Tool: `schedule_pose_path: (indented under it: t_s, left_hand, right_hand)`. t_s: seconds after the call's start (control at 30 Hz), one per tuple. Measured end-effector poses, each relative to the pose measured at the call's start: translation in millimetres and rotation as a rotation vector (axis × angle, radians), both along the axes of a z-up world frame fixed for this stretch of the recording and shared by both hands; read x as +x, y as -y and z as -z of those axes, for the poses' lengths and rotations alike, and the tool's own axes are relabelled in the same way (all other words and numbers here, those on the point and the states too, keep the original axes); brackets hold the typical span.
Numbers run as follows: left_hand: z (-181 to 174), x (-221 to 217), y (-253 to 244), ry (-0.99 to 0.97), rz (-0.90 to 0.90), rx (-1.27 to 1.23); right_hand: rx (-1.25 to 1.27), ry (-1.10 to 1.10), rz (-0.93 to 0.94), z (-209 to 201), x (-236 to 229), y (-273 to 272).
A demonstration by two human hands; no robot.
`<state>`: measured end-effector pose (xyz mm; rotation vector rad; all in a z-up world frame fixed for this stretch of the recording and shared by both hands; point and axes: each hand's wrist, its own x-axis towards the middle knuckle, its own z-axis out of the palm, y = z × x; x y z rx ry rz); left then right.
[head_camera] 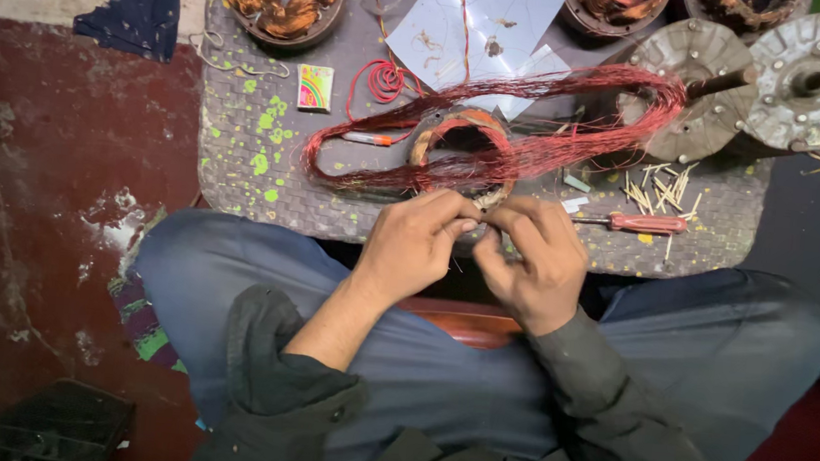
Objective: The person works on a motor stator, stripping and twisting copper wires, and testing connections with a multimeter and a match. They handle the stator, wires, and tools throughout the process.
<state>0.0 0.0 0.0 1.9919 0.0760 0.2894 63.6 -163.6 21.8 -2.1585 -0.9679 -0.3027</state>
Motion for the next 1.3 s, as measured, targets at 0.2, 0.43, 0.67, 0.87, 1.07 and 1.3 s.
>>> schedule_pose_path:
  t_s: [0.2,0.43,0.67,0.87,1.07,1.3]
  left_hand:
    - [-4,1,-3,0.045,-0.013,-0.011]
    - [-4,2,-8,0.009,-0.061,-0.062]
    - [-7,1,-6,0.021,-0.043,-0.109]
    - [-19,-3,-14,0.09,-0.137,-0.092]
    - [-27,-5,-34,-0.057,-0.399,-0.148]
    - [-15,-11,-47,-0.127,-0.323,0.401]
  right_hand:
    - [0.073,-0.06,0.114,2,4,-2]
    - [0.147,-0.163,0.244,-7,24,25]
    - [0.133,-0.237,0.211,-13,14,28]
    - [0.111,-0.251,0.231,-14,18,32]
    - [0.108,-0.25,0.223,-13,20,36]
    - [0.168,-0.335,0.269,-10,24,42]
